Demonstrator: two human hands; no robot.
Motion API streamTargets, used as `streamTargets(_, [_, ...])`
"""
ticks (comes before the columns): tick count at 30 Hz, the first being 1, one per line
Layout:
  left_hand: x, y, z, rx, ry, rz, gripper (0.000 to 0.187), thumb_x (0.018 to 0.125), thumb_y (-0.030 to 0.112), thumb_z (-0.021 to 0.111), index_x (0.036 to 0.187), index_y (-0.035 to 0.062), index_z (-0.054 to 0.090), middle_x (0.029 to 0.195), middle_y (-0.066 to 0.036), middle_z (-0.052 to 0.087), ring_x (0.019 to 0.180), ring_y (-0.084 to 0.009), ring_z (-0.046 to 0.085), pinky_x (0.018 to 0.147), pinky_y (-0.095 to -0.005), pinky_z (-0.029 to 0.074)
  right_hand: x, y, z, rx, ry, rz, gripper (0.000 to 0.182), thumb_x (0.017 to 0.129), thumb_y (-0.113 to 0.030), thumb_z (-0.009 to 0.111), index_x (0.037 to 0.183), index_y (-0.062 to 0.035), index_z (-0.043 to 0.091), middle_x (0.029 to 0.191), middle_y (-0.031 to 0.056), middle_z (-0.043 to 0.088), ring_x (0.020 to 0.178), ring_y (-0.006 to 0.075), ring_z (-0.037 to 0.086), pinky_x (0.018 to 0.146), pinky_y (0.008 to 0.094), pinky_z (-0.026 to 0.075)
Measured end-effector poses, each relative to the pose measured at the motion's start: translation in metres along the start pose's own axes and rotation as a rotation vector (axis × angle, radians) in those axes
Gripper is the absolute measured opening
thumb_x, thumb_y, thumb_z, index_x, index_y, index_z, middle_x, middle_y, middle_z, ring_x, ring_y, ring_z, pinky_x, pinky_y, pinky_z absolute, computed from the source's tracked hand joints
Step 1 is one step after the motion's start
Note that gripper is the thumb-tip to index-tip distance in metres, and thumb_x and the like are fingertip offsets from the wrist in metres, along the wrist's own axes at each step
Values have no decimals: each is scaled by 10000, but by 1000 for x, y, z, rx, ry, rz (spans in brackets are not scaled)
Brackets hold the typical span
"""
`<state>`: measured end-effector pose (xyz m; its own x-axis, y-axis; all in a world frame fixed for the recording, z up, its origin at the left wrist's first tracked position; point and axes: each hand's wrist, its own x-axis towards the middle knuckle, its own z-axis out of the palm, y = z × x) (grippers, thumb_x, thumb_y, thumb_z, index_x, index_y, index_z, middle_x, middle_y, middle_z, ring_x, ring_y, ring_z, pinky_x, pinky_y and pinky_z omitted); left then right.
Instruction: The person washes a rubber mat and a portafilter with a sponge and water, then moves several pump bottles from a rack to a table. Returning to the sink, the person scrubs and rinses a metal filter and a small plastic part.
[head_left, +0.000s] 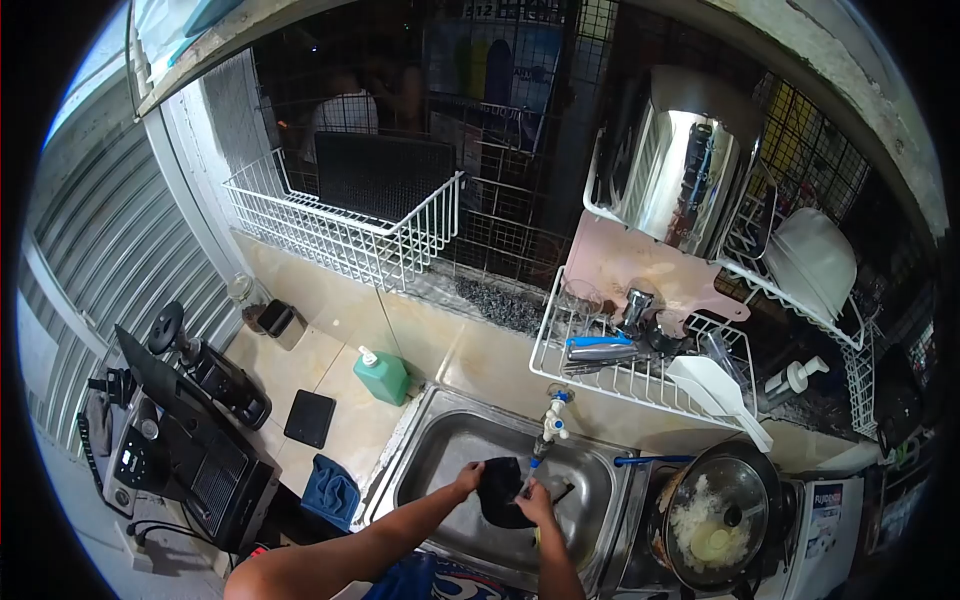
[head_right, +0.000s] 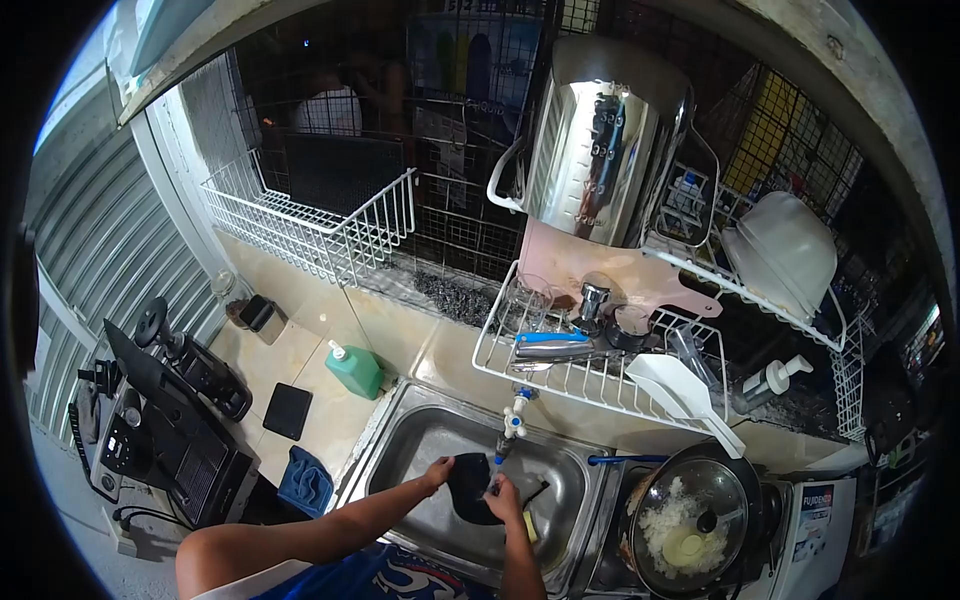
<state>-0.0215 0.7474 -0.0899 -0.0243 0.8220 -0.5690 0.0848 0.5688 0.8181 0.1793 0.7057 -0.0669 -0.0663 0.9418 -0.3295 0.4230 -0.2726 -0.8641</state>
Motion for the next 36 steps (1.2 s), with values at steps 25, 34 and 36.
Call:
streamTargets(25, [-32,62,72,-552,-458,-305,345,932,313,450,1140,57,550,989,-103,607,824,-228,575,717,-340,467,4,-68,48,261,342,-137,645,968,-471,234,1411,-2,236,1474,154,225,1367,270,191,1102,341,142])
streamTargets(34, [-10,27,82,-502,-546,-255,394,862,185,575,1228,58,507,1053,-119,616,863,-318,610,698,-336,527,5,-49,37,7,559,23,639,946,-491,256,1371,-21,337,1353,213,410,1271,347,357,1071,407,201])
streamTargets(36, [-13,39,77,442,-322,198,518,919,454,412,1037,-10,609,971,-242,634,883,-336,624,753,-401,472,6,-41,40,104,532,4,614,950,-467,276,1335,2,371,1297,234,448,1211,363,409,1015,408,276])
